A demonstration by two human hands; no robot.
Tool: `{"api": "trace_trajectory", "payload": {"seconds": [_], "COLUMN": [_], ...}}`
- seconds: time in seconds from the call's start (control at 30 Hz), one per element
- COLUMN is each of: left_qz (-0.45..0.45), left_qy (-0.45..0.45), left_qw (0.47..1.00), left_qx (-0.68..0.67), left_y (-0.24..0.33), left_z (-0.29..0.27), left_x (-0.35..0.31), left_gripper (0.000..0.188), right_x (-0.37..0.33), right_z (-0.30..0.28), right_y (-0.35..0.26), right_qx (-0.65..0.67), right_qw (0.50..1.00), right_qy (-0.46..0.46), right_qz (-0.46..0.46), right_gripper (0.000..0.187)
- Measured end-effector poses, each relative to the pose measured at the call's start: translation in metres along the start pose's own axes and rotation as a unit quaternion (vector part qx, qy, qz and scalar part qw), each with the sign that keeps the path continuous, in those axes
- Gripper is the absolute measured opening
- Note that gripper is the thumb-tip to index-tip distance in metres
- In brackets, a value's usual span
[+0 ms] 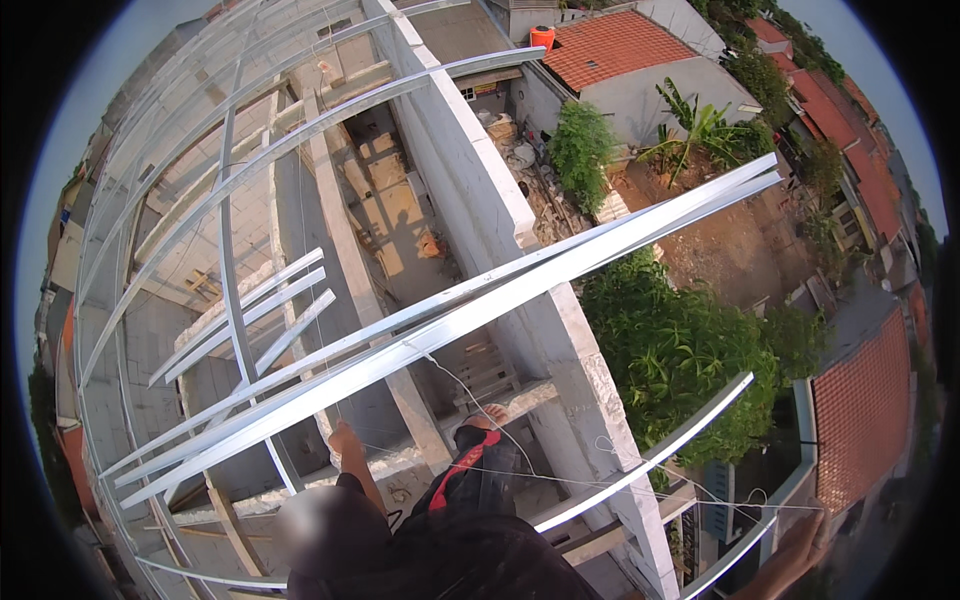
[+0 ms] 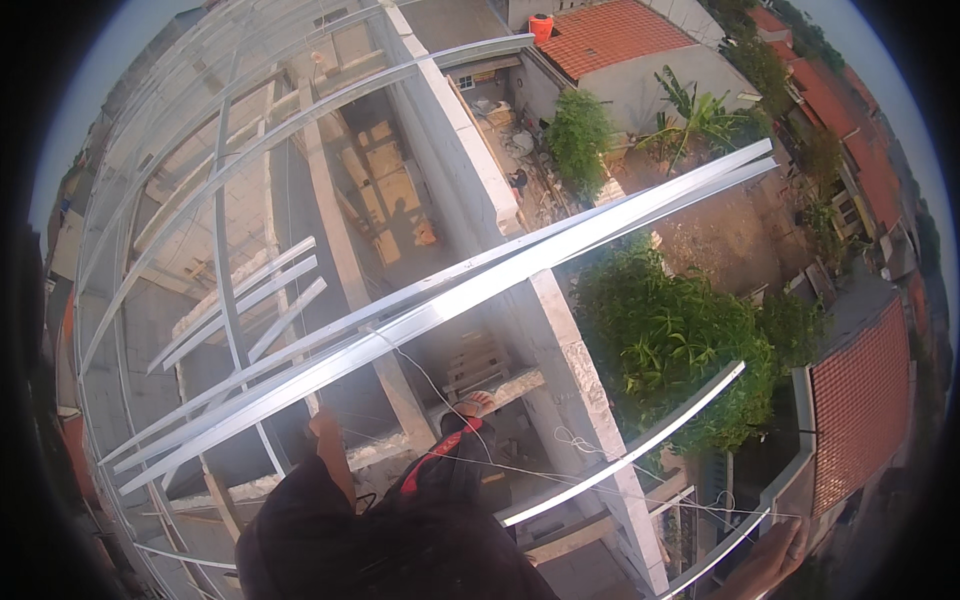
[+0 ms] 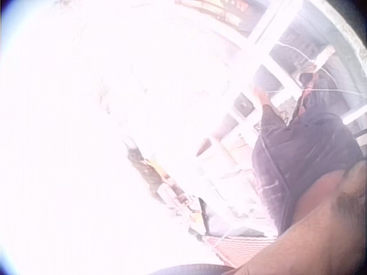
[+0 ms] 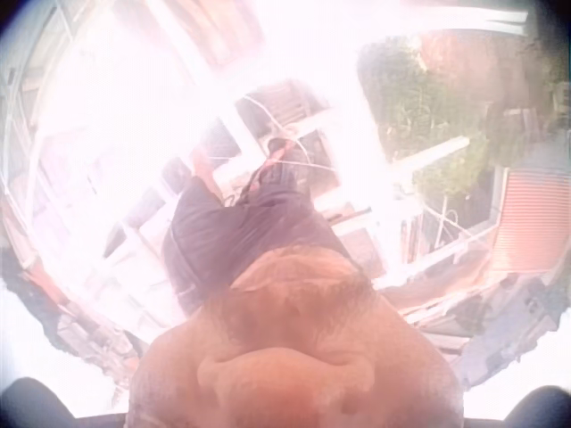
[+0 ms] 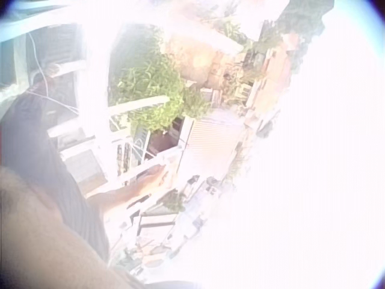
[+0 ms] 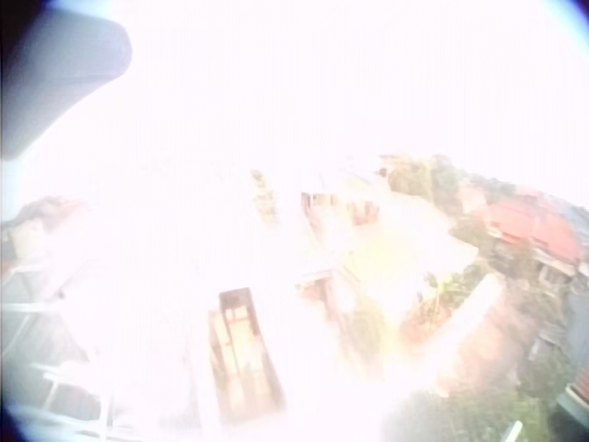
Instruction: The person positions and secures a long white metal beam onto a roof frame using a string to align and hold it in place. They adjust the beam's position and tie the string around the beam and frame to stabilize it.
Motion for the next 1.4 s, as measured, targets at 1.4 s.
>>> {"api": "trace_trajectory", "payload": {"seconds": [1.4], "left_qz": [0.479], "left_qy": [-0.629], "left_qw": [0.320], "left_qx": [0.523], "left_y": [-0.149], "left_z": [0.080], "left_x": [-0.360], "left_gripper": [0.036], "right_x": [-0.209], "right_z": [-0.581], "right_y": [0.224], "right_qx": [0.055], "right_qw": [0.986], "right_qy": [0.105], "right_qz": [0.120], "right_gripper": [0.042]}}
Point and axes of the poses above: each hand's wrist, its own x-axis towards the middle knuckle, its own z-axis out of the palm, y = z × x, the point moved 2 cm from there along x, towards the middle knuckle, and after that the axes turned 12 degrees about x, right-handed, at the moved point
